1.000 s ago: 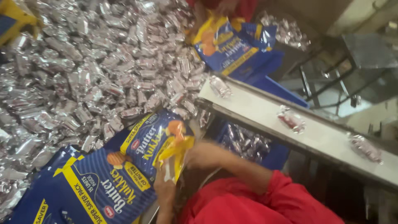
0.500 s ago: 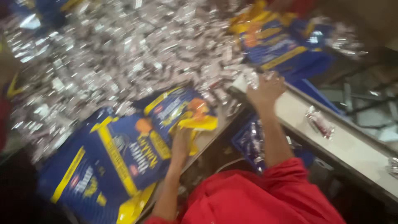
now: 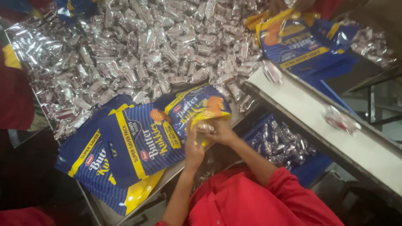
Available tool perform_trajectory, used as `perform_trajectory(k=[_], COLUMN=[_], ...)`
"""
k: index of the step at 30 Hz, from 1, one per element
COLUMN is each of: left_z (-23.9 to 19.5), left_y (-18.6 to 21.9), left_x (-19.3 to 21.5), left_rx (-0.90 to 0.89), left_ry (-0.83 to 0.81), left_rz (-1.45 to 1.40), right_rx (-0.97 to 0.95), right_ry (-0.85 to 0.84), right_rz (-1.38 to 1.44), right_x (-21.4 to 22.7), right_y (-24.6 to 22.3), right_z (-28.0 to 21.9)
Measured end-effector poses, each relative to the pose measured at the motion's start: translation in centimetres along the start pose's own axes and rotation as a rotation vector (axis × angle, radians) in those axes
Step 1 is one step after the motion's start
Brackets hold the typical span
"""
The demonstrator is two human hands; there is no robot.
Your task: The person places individually wrapped cookies into a large blue and yellow Butter Kookies bag. They repeatedly pick cookies from a pile on the table and put them into the bag, then move the filled bag aside.
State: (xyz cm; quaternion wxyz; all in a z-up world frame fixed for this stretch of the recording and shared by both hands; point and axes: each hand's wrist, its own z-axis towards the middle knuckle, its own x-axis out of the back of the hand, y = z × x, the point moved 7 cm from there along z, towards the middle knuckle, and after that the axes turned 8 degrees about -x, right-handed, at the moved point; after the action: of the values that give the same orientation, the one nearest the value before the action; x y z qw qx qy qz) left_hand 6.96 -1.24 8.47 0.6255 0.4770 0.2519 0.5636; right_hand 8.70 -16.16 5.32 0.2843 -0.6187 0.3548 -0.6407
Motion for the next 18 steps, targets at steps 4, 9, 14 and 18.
perform_trajectory(k=[4,9,14,18], left_z=[-2.0,-5.1,-7.0,-6.5], left_y=[0.6,2.0,2.0,-0.1], left_x=[-2.3,-4.5,-5.2,-5.0], left_rx=[-0.174,-0.251,-0.218,-0.248], left_ry=[-0.192,-0.345,-0.420,-0.339], left_rz=[0.410,0.415,0.458,0.485], right_rx=[-0.038,0.277,0.225,0.212], right_ry=[0.016,0.183,0.107,0.099], right_rz=[-0.575,-0.454,-0.439,-0.473], right_x=[1.8,3.6,2.2,1.9], right_y=[-2.3,-5.0,-3.1,-2.1], right_z=[-5.6,-5.6,-3.4,-4.8])
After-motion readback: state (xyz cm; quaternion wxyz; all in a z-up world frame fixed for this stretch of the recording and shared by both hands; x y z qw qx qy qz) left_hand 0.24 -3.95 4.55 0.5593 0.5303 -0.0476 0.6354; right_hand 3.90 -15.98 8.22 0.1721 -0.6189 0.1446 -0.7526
